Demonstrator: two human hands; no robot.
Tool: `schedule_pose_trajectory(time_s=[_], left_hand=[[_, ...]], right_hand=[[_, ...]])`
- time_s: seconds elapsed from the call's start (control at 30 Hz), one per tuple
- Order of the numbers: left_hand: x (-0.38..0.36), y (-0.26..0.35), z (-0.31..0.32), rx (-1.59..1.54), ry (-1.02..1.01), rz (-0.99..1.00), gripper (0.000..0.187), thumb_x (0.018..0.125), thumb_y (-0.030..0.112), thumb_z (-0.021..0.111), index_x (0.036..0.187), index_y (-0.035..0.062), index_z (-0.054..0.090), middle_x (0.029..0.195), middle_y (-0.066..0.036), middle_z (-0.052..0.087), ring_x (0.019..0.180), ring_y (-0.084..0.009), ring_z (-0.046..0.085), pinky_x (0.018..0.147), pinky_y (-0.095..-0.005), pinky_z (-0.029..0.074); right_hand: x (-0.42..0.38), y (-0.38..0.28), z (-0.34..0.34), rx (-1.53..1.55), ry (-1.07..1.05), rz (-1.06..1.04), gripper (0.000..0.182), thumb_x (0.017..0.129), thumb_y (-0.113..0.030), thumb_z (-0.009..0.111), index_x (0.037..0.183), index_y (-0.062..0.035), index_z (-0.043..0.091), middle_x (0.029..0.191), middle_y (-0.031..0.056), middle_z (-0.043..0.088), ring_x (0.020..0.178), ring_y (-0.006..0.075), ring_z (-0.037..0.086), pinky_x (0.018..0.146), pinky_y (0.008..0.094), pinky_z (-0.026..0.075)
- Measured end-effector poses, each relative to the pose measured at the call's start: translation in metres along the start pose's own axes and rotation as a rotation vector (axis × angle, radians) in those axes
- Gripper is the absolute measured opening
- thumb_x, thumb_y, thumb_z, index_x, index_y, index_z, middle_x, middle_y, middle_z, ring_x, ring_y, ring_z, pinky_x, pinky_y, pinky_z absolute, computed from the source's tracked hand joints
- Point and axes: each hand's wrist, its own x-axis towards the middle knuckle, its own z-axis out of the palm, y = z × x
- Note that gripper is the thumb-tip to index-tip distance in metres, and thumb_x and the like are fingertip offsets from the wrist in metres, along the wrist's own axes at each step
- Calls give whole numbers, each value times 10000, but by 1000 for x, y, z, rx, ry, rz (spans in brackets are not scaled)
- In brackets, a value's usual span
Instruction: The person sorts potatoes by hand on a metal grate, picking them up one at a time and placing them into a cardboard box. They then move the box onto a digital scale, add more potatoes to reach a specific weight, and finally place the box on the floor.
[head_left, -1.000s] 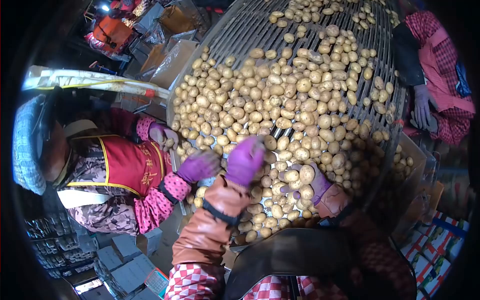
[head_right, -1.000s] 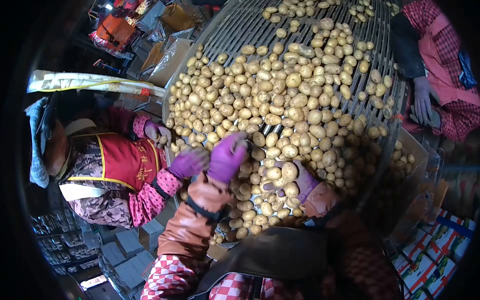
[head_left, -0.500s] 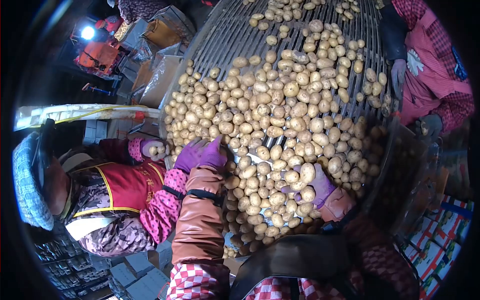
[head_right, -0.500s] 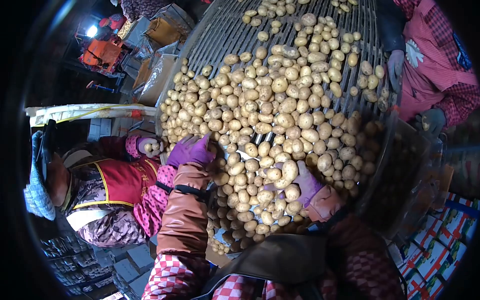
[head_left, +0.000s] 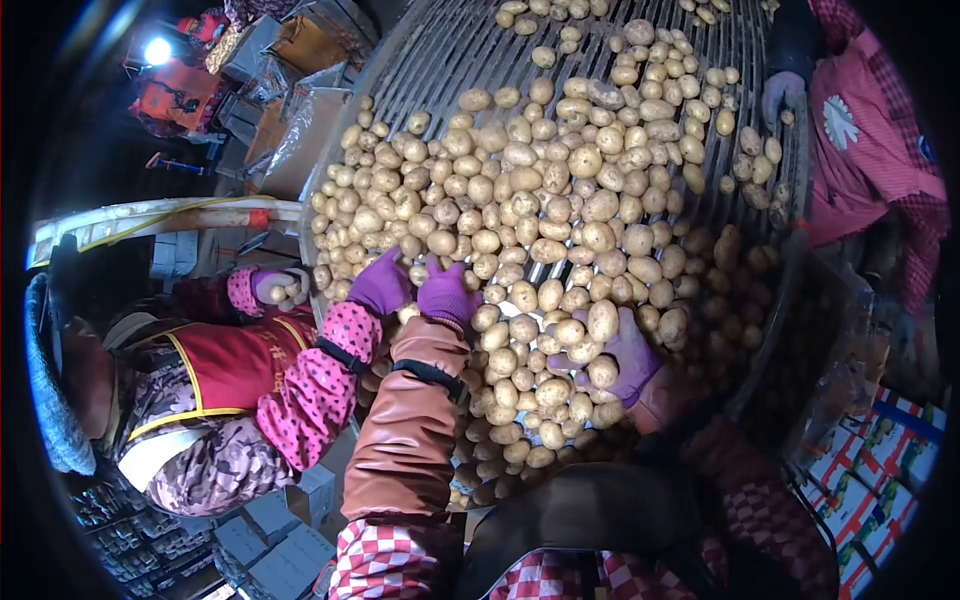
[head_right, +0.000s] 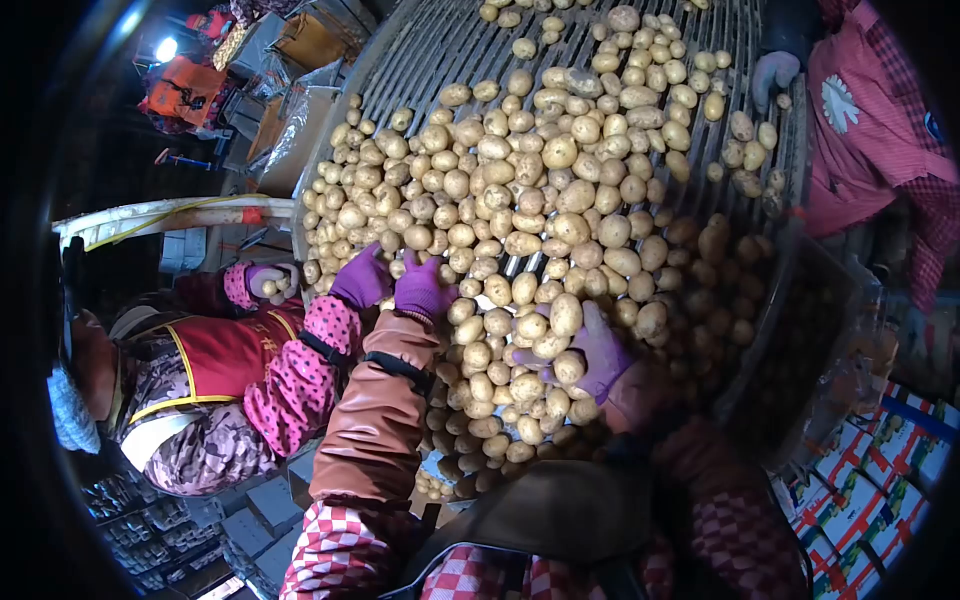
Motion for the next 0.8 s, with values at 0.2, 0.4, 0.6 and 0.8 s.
schedule_pose_trajectory(time_s=[0.2,0.4,0.6,0.8], left_hand=[[-5,-14,-6,-239,76,28,523,619,280,835,1087,142,647,1164,-216,533,1004,-390,593,866,-466,510],[-111,48,-53,-1070,131,160,499,691,153,813,1144,74,619,1233,-160,547,1160,-299,534,980,-397,447],[-227,91,-49,-1196,239,123,537,691,135,781,1198,131,604,1432,-199,369,1287,-354,452,1017,-417,421],[-349,57,-56,-942,298,-161,637,661,221,828,1241,115,586,1393,-244,424,1241,-400,492,1009,-432,444]], right_hand=[[11,13,-18,-144,-43,-132,410,1022,-275,391,1389,-97,353,1397,129,423,1245,377,508,907,451,536],[24,28,-29,243,-61,74,380,970,-161,514,1329,-130,393,1294,118,496,1200,386,533,825,455,538],[-4,40,43,-475,-222,231,249,927,-178,570,1146,-78,509,1107,77,598,992,182,598,778,295,524],[-51,139,98,-948,-604,243,338,968,-274,502,1241,-82,454,1116,92,598,952,166,621,796,301,537]])
